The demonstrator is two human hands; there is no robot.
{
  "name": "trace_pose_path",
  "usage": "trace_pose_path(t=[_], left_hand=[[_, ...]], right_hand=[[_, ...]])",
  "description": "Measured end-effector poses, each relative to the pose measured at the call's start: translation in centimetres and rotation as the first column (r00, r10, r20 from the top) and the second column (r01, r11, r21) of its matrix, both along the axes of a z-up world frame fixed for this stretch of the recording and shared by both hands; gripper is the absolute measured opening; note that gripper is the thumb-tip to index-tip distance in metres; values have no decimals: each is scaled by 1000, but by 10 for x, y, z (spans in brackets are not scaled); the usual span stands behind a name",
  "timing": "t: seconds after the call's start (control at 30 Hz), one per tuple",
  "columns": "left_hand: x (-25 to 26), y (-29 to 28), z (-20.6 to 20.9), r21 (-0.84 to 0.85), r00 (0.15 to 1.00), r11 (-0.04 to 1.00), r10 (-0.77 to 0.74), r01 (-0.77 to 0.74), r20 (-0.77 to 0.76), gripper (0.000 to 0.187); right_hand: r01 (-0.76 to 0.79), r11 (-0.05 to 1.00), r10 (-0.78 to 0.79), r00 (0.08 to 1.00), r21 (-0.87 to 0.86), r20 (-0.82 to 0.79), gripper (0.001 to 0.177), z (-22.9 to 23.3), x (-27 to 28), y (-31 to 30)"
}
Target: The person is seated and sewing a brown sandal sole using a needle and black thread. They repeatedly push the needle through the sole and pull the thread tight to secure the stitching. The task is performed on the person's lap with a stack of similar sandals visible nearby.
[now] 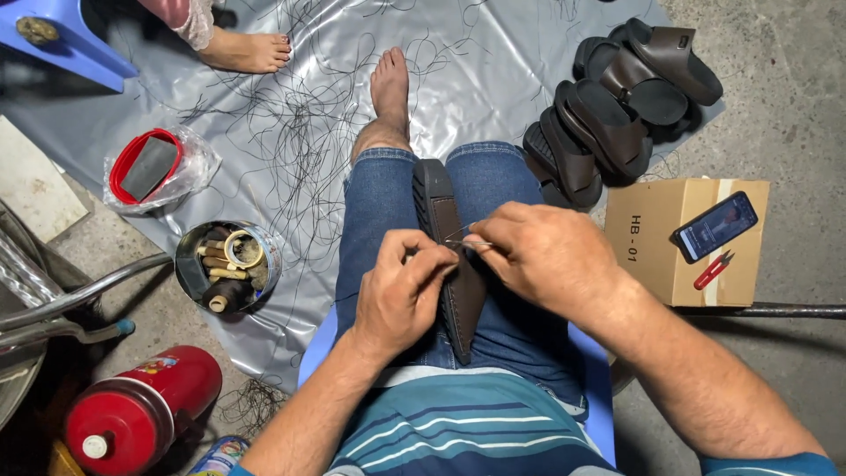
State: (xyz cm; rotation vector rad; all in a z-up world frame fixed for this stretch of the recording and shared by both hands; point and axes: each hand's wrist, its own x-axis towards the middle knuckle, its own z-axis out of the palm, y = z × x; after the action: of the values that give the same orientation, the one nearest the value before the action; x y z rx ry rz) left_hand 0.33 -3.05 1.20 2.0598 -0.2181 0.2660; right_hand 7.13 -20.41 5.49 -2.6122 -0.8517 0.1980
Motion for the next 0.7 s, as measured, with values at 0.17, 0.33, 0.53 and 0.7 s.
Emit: trace_pose_path(t=[0.17,0.33,0.53,0.7], left_hand=[[-11,0,-11,64,998,997,42,-39,-53,7],[-12,3,-15,-2,995,997,74,-75,-73,8],[-15,11,-10,23,990,999,-25,28,-138,10],[-13,26,6,34,944,994,-86,102,-318,41]], right_hand=[[-22,994,13,997,-111,-80,14,-8,-5,0],[111,981,-15,859,156,-513,17,-11,3,-3],[809,342,310,384,478,-870,16,2,10,-53],[-91,973,50,980,212,194,43,17,15,-31]])
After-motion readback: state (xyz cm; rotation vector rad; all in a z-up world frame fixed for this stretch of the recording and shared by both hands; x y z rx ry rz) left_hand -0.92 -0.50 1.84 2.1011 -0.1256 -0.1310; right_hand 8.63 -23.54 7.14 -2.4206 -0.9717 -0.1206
